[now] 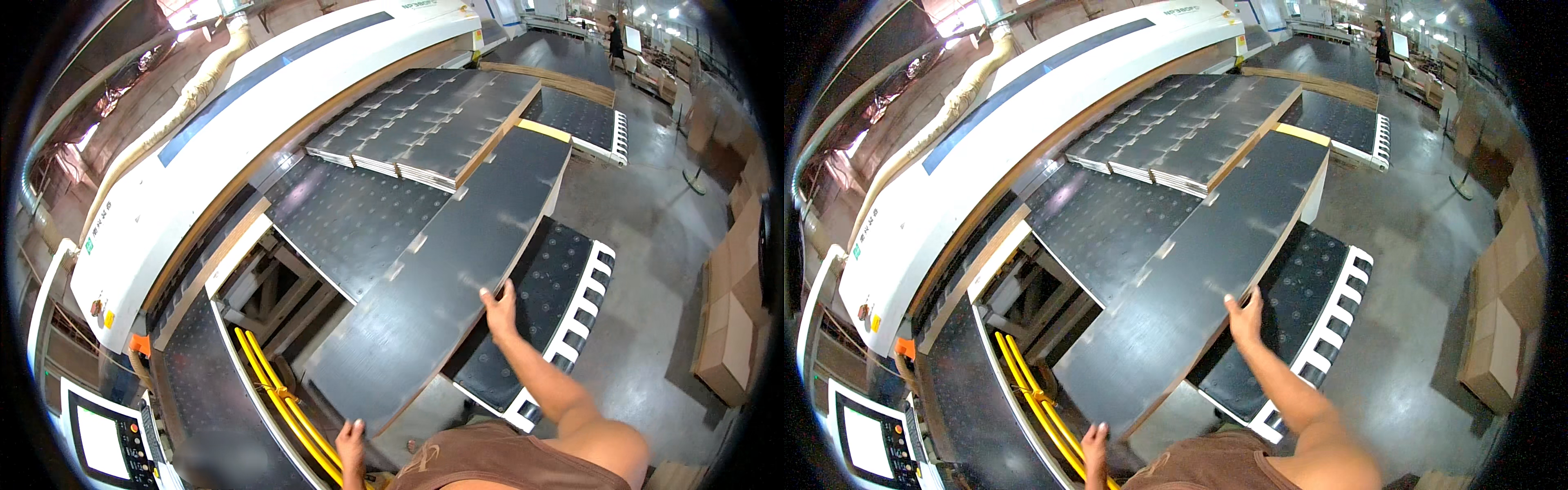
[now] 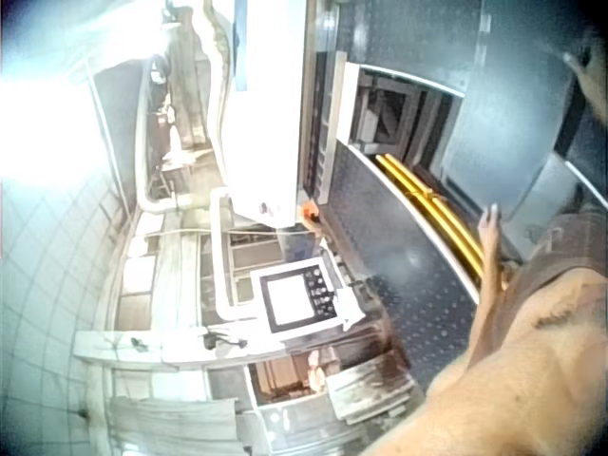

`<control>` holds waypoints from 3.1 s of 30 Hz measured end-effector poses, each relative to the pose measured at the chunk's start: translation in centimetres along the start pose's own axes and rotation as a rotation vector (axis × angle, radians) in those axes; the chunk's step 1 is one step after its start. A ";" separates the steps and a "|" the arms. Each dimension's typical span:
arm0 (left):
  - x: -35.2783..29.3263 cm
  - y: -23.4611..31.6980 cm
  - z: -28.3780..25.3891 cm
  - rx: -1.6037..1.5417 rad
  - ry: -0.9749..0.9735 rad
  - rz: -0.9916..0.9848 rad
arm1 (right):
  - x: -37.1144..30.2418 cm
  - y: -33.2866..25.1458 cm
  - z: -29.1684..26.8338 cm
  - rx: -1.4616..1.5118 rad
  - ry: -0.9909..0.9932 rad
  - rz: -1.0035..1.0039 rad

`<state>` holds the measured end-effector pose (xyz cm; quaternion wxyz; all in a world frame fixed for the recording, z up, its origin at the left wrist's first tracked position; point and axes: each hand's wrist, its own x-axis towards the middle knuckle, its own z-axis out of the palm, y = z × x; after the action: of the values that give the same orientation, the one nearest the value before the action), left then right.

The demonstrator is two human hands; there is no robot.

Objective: The person uses an air nozzle to clear dust off a large woodworking machine and then manually lifts and stacks dark rectangular wood panels onto a pile.

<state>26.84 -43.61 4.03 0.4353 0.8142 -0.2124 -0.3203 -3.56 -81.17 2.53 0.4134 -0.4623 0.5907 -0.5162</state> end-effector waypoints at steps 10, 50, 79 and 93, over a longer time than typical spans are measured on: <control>5.2 17.3 30.0 -0.165 -0.232 0.476 | 1.8 -2.3 -2.2 -0.027 -0.076 0.062; 17.4 7.4 12.9 0.319 -0.174 0.798 | -4.6 1.0 4.6 -0.570 -0.361 -0.503; 23.0 -10.1 -27.1 -0.295 0.599 -0.026 | -33.7 -8.3 48.9 -0.491 -2.134 -0.262; 22.3 -8.2 -29.5 0.691 0.873 -0.430 | 7.2 -5.4 60.2 0.001 -0.900 0.393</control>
<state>63.93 -36.36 1.86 0.1177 0.9897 0.0637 0.0505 53.53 -102.10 0.31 0.7174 -0.5190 0.4293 -0.1779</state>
